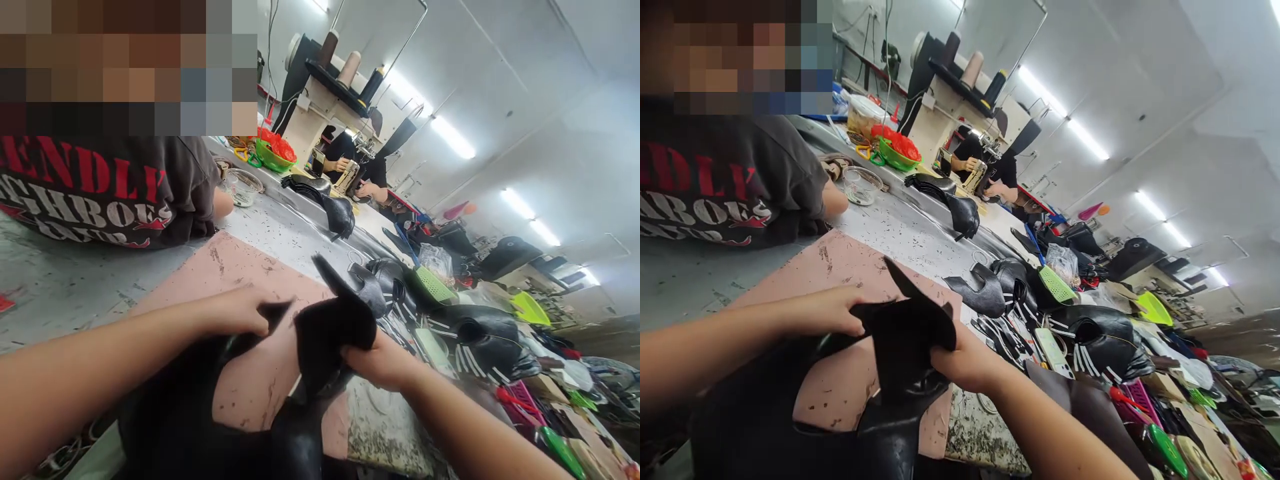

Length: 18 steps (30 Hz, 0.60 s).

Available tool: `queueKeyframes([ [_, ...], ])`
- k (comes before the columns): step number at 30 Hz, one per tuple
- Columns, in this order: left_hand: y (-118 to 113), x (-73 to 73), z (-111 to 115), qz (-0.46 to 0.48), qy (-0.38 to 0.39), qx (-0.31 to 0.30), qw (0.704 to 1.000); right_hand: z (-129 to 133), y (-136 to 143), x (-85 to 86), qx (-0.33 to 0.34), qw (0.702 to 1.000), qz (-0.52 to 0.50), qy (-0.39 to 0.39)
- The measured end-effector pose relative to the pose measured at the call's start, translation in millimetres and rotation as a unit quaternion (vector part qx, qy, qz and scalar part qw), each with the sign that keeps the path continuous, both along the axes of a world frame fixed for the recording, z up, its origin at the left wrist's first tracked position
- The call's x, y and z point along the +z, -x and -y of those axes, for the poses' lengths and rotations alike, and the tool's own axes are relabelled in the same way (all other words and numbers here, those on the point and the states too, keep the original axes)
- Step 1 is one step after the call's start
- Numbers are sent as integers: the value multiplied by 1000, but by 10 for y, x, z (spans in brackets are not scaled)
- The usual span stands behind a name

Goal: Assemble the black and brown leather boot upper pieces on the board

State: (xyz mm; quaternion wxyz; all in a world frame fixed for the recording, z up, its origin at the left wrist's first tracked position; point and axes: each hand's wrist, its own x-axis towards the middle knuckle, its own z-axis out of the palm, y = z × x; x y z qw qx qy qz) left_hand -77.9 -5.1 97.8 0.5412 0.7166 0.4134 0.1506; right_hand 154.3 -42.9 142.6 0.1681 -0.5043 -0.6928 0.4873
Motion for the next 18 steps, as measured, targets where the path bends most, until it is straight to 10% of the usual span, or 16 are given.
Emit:
queueKeyframes([
  [5, 136, 174, 240, 147, 172, 34, 974, 276, -10, -128, -110, 980, -167, -11],
  [18, 12, 471, 549, 209, 172, 33, 962, 467, 184, -140, -176, 952, -250, -31],
])
